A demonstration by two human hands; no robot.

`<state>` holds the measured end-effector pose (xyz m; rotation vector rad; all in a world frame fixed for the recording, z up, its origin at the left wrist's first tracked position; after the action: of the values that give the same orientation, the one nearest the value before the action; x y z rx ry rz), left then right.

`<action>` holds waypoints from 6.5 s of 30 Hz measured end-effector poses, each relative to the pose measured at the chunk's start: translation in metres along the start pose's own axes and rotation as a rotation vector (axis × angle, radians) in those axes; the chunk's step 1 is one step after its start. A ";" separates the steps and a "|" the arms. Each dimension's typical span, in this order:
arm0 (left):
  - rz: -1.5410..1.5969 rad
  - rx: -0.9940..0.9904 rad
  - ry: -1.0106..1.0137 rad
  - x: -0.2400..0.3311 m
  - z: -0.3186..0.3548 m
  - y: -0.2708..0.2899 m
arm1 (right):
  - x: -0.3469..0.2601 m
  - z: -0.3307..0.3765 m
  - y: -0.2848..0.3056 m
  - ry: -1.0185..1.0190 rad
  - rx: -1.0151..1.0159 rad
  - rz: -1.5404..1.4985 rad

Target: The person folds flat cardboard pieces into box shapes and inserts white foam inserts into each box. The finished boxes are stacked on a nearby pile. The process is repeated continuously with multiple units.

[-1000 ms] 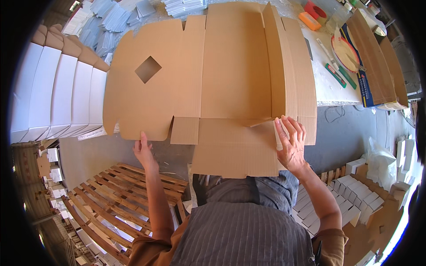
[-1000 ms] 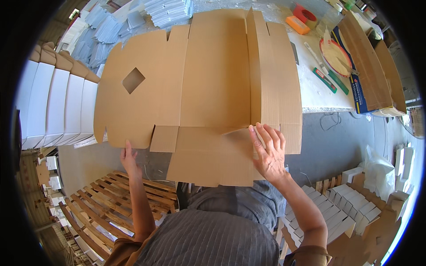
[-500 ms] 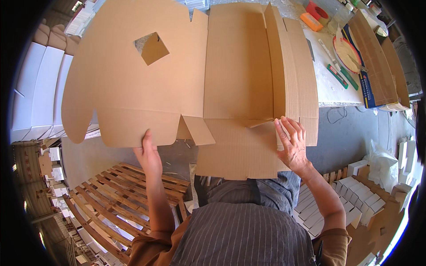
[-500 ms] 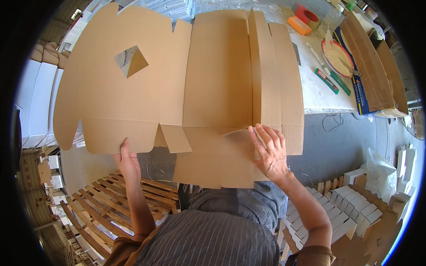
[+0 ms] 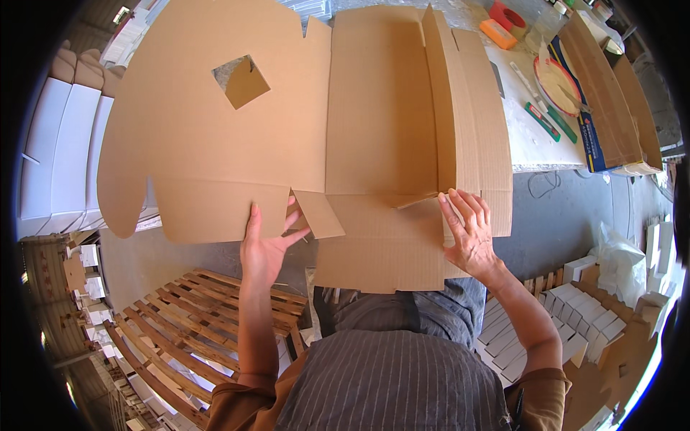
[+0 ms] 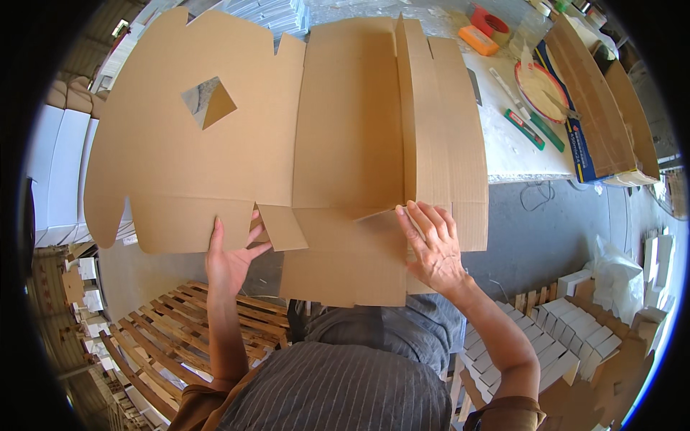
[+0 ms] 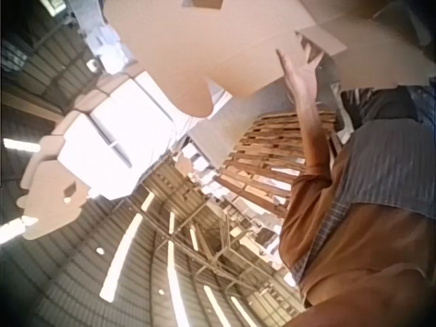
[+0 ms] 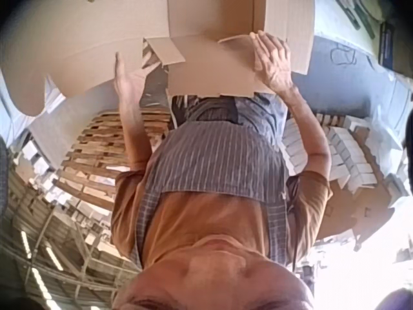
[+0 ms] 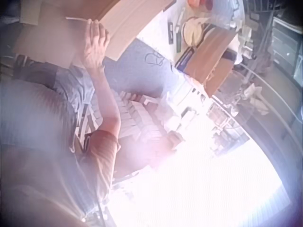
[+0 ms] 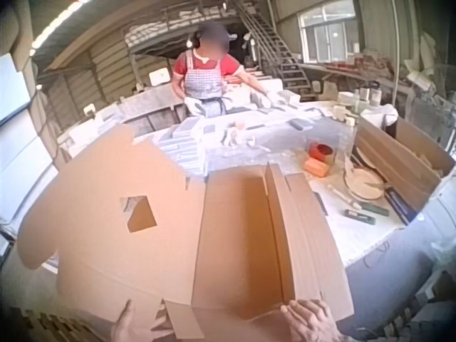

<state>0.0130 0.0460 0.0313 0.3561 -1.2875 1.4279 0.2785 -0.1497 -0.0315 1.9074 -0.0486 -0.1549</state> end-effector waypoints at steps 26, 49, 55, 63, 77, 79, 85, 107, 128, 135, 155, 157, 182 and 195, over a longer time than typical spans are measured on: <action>-0.708 -0.338 -0.327 -0.026 0.010 -0.015 | 0.002 -0.026 0.012 0.001 0.095 -0.144; -0.870 -0.084 -0.253 -0.023 0.057 0.090 | -0.015 -0.026 0.012 -0.678 -0.008 -0.714; -0.854 -0.120 -0.246 -0.021 0.057 0.074 | -0.010 -0.025 0.010 -0.713 -0.065 -0.696; -0.863 -0.175 -0.264 -0.009 0.057 0.046 | -0.017 -0.022 0.012 -0.629 -0.018 -0.518; -0.690 -0.217 -0.179 -0.017 0.046 0.073 | -0.020 -0.044 0.038 -0.369 0.025 -0.076; -0.656 -0.201 -0.150 -0.020 0.048 0.076 | -0.024 -0.039 0.029 -0.126 0.075 -0.021; -0.694 -0.184 -0.189 -0.023 0.047 0.069 | -0.044 -0.034 0.023 0.086 -0.158 -0.027; -0.586 -0.201 -0.265 -0.014 0.031 0.045 | -0.041 -0.103 -0.019 0.242 -0.899 -0.521; -0.688 -0.021 -0.242 0.010 0.029 0.069 | -0.021 -0.083 0.031 0.508 -0.699 -0.399; -0.680 -0.136 -0.153 0.062 -0.007 0.064 | 0.097 -0.059 0.040 0.051 -0.590 0.371; -1.274 -0.893 -0.771 -0.094 0.046 -0.059 | -0.020 -0.011 0.086 -0.560 0.244 -0.515; -1.300 -0.939 -0.832 -0.108 0.046 -0.040 | -0.007 0.007 0.088 -0.781 0.536 -0.454; -1.302 -0.817 -0.970 -0.063 0.015 -0.042 | 0.062 0.002 0.050 -0.709 0.295 -0.574; -1.183 -0.499 -1.181 -0.059 -0.017 -0.024 | 0.033 -0.016 0.031 -0.467 0.028 -0.487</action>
<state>0.0601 0.0246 -0.0091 1.4315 -1.7396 -0.2475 0.3144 -0.1485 0.0003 1.8435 0.1017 -0.9299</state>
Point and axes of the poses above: each hand's wrist, its own z-axis away from the middle knuckle, its own y-axis out of the back of the hand, x = y × z, the point moved 2 cm from there along -z, towards the middle knuckle, and after that the axes turned 15 degrees about z, right-handed, at the moved point
